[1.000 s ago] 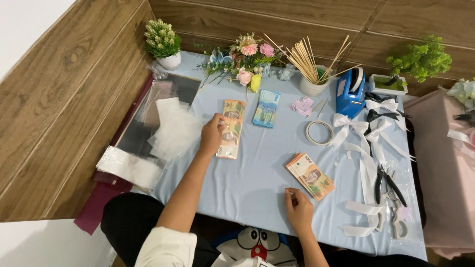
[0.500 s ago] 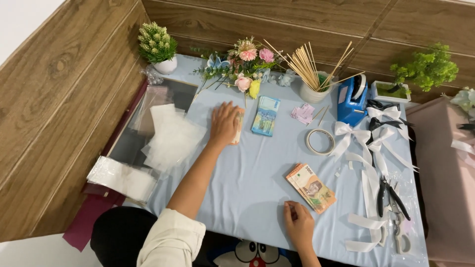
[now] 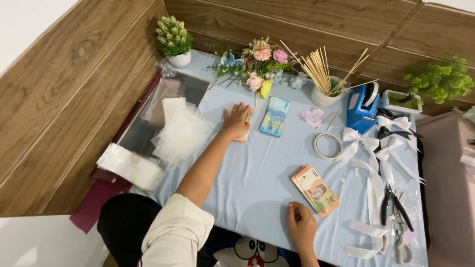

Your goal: The person places individual currency bills into clear plastic sleeves by hand.

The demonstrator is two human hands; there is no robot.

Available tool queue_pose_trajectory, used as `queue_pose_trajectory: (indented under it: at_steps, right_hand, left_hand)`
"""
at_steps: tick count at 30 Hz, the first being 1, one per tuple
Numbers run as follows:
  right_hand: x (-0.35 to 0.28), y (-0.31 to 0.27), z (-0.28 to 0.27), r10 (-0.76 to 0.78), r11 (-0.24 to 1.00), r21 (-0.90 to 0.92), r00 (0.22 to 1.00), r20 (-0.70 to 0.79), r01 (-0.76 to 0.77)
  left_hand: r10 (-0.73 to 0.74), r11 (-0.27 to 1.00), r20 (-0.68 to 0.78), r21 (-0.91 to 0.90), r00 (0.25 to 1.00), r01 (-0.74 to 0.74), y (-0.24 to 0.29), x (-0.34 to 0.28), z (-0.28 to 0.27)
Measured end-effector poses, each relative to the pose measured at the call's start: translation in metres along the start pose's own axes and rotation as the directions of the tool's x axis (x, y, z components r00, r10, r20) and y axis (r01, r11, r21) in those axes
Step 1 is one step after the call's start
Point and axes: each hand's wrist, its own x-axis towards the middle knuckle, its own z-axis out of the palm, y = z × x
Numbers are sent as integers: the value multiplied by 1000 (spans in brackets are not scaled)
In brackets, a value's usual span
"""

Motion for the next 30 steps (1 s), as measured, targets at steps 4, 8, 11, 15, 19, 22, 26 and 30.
queue_pose_trajectory:
  at_steps: [4,8,11,15,19,22,26,30]
  right_hand:
    - [0,2,-1,-46,999,25,999,-5,46]
    - [0,2,-1,-71,997,39,997,-22,71]
    - [0,-3,-3,-65,997,47,998,-20,66]
    - [-1,-5,-4,-53,998,39,999,-4,53]
    - [-4,-11,-7,-69,997,28,998,-10,69]
    - [-2,-11,-6,-52,998,28,999,2,52]
    - [-1,-10,-4,-35,999,17,999,-3,35]
    - [-1,-9,-4,-79,997,2,997,-4,79]
  left_hand:
    - [-6,986,-99,-169,995,-10,11,-56,-29]
    - [-118,991,103,-56,988,125,-23,-130,-55]
    - [-315,933,165,234,935,273,-61,-180,-72]
    - [-443,876,-253,80,860,475,-111,-189,-58]
    - [-539,841,-252,-112,804,529,-125,-172,-30]
    - [-565,824,-233,-128,791,552,-131,-166,-27]
    - [-600,792,-213,-288,771,538,-144,-164,-28]
    - [-583,789,-238,-395,777,471,-149,-171,-37]
